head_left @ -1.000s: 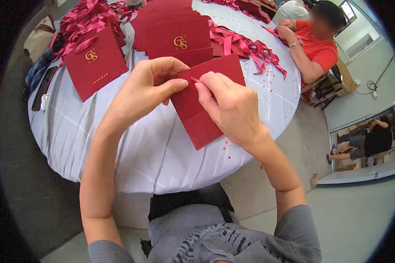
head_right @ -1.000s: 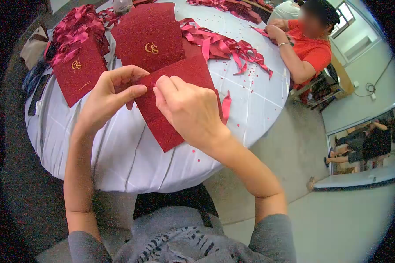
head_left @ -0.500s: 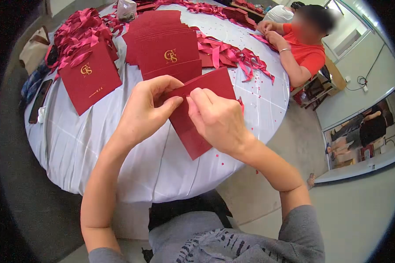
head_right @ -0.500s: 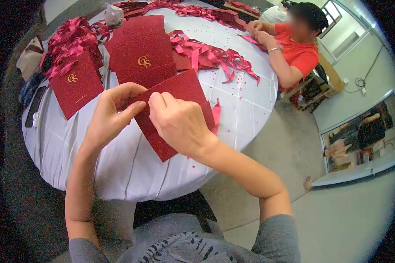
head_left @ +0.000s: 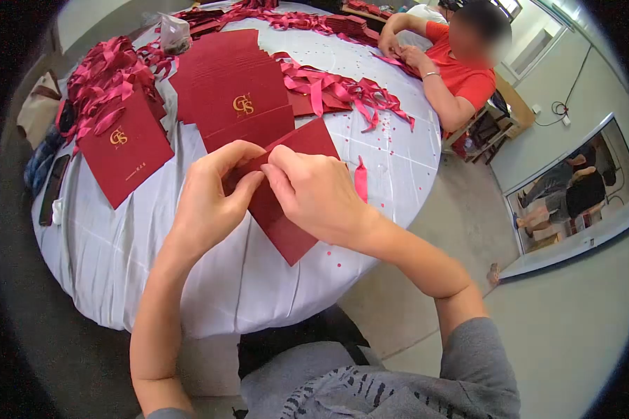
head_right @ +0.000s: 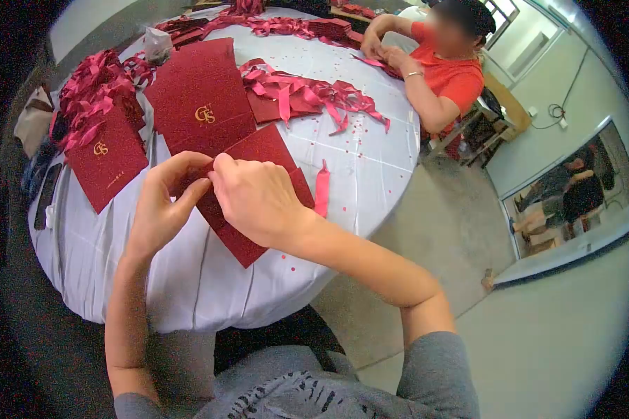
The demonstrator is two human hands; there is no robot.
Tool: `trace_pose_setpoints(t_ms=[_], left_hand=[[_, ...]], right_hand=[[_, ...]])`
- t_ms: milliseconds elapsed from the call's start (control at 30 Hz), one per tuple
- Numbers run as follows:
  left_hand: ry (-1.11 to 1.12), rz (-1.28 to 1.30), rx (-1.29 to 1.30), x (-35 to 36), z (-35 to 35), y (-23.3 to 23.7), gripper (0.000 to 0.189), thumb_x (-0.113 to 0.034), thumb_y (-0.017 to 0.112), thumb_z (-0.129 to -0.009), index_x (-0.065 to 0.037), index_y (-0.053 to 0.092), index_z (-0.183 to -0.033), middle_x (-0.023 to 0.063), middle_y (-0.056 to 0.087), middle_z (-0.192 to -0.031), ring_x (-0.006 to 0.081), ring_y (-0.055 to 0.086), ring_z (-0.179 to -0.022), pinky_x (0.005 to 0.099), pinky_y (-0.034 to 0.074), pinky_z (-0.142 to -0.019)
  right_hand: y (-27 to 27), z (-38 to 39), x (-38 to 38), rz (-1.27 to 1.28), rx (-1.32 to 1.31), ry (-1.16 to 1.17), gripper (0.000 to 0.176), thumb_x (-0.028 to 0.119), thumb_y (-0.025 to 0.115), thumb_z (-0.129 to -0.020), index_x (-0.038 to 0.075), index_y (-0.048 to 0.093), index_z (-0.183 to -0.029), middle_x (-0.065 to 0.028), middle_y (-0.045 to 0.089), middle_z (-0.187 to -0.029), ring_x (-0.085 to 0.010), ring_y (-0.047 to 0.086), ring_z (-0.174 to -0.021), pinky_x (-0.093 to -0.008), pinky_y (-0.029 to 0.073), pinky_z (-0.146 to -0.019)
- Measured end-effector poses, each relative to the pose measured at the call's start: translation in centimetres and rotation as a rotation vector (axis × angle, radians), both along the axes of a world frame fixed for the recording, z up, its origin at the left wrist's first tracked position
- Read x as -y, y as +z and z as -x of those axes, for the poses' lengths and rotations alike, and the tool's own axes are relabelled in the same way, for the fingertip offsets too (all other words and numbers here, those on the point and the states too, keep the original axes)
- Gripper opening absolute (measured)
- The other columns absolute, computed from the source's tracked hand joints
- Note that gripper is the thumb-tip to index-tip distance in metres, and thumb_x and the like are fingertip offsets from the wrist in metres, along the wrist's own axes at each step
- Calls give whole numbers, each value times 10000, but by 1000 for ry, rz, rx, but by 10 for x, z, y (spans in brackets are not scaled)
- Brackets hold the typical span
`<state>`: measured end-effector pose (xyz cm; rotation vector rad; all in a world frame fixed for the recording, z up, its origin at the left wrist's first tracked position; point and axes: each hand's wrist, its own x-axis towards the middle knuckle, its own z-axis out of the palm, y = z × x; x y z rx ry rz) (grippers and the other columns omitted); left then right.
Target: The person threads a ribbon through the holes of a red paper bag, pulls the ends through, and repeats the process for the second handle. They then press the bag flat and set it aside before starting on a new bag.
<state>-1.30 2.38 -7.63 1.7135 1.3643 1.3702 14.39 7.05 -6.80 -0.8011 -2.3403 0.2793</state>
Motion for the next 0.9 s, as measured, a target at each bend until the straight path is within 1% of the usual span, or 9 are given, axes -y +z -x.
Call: trace_pose_setpoints(t_ms=[133, 200, 367, 533, 567, 600, 700, 800, 900], left_hand=[[-12, -39, 15, 7, 0, 11, 196, 41, 577, -783, 46, 592, -978, 97, 643, -833, 107, 590, -748, 237, 468, -647], [43, -143, -136, 12, 2, 21, 219, 45, 588, -774, 31, 593, -992, 114, 644, -849, 123, 602, -727, 239, 467, -631], [27, -361, -335, 21, -9, 38, 260, 51, 586, -762, -30, 550, -1007, 129, 623, -831, 255, 628, -728, 319, 482, -617], [22, -358, -285, 23, -18, 27, 332, 26, 628, -758, -13, 484, -1055, 149, 617, -838, 283, 630, -767, 342, 485, -649], [21, -354, -219, 24, -20, 27, 355, 12, 645, -757, -6, 466, -1063, 155, 611, -851, 295, 626, -782, 349, 485, -661], [11, -355, -223, 25, -21, 28, 355, 12, 645, -757, -6, 466, -1063, 155, 611, -851, 295, 626, -782, 349, 485, -661], [26, -423, -398, 26, -22, 30, 380, -3, 669, -745, 15, 460, -1062, 161, 585, -929, 316, 603, -843, 364, 475, -701], [97, -451, -448, 23, -24, 25, 361, 18, 660, -735, 17, 481, -1049, 158, 588, -926, 319, 594, -833, 370, 471, -714], [138, -480, -483, 22, -26, 22, 317, 33, 652, -726, 22, 511, -1010, 155, 591, -922, 324, 587, -822, 374, 468, -724]], right_hand=[[18, -13, -2, -53, -40, 48, 126, 143, 612, -829, 37, 557, -870, -123, 564, -676, -244, 591, -582, -331, 458, -521], [35, -18, -3, -150, -176, 53, 157, 93, 672, -786, 27, 575, -891, -87, 543, -751, -151, 550, -566, -274, 447, -530], [61, -25, -12, -245, -114, 211, 98, 83, 660, -779, 9, 610, -821, -103, 526, -778, -213, 539, -701, -305, 442, -620], [79, -30, -16, 19, 212, 300, 155, 145, 600, -812, -4, 640, -809, -121, 532, -780, -242, 525, -771, -343, 422, -704], [84, -26, -23, 46, 255, 351, 251, 184, 521, -778, -32, 646, -750, -185, 598, -674, -330, 586, -661, -401, 459, -628], [84, -24, -29, 46, 249, 341, 251, 184, 521, -778, -32, 646, -750, -185, 598, -674, -330, 586, -661, -401, 459, -628], [92, -18, -39, 225, 452, 384, 255, 205, 524, -778, -9, 661, -795, -180, 604, -651, -250, 593, -597, -369, 457, -594], [113, -12, -32, 411, 553, 278, 256, 220, 546, -805, -10, 660, -802, -25, 499, -554, -103, 441, -531, -305, 379, -507], [119, -5, -34, 479, 596, 255, 242, 237, 604, -766, 26, 691, -846, -24, 589, -636, -107, 513, -589, -283, 414, -559]])
